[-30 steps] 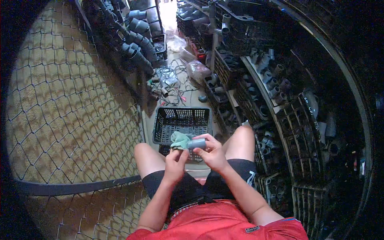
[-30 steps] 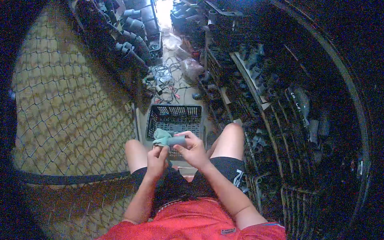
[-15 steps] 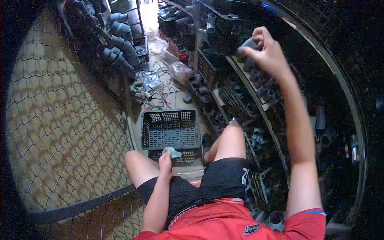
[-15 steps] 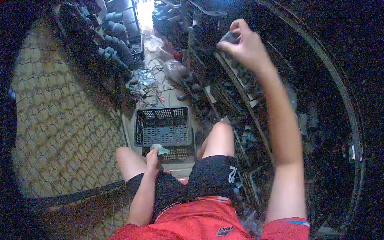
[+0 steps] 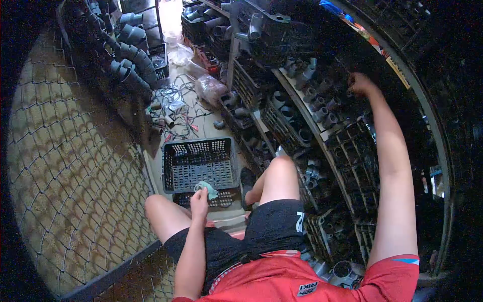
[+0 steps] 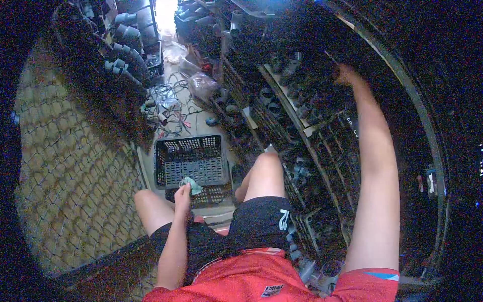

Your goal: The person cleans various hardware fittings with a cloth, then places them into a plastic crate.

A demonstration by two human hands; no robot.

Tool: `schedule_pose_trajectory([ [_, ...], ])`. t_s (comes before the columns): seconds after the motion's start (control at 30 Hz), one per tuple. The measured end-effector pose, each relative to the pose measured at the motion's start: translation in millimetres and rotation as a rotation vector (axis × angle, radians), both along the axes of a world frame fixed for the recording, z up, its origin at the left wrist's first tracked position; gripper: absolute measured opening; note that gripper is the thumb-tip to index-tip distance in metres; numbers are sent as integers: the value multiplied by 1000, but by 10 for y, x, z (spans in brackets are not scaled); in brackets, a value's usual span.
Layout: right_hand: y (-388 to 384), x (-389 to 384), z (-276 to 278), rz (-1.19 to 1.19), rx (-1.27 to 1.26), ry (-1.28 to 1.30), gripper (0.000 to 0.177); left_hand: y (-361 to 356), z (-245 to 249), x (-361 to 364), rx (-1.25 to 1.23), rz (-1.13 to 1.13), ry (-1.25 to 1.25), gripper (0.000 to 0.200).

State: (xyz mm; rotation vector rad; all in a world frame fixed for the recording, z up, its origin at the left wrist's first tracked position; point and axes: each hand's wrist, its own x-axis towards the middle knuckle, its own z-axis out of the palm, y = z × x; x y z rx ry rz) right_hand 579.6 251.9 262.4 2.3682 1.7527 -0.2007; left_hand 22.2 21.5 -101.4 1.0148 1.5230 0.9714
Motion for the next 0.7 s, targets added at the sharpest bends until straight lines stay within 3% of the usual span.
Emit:
schedule_pose_trajectory([
  [0.1, 73, 444, -329, 24, 153, 34, 28, 12, -26, 40, 9, 20, 16, 38],
  [0.17, 176, 589, -368, 285, 53, -55, 27, 41, -95, 52, -38, 27, -44, 39],
  [0.2, 197, 657, -397, 279, 52, -56, 27, 59, -125, 59, -39, 21, -45, 39],
  [0.27, 143, 315, -286, -43, -108, 100, 28, 70, -175, 73, -5, -1, -46, 38],
  [0.4, 61, 169, -227, 22, -155, 76, 33, 79, -115, 89, 4, 10, -46, 37],
  [0.5, 194, 506, -403, 9, -111, 164, 40, 92, -144, 30, -61, -101, 2, 39],
  [0.7, -28, 6, -101, 39, -191, 68, 72, 53, 138, 54, 7, -32, -32, 33],
])
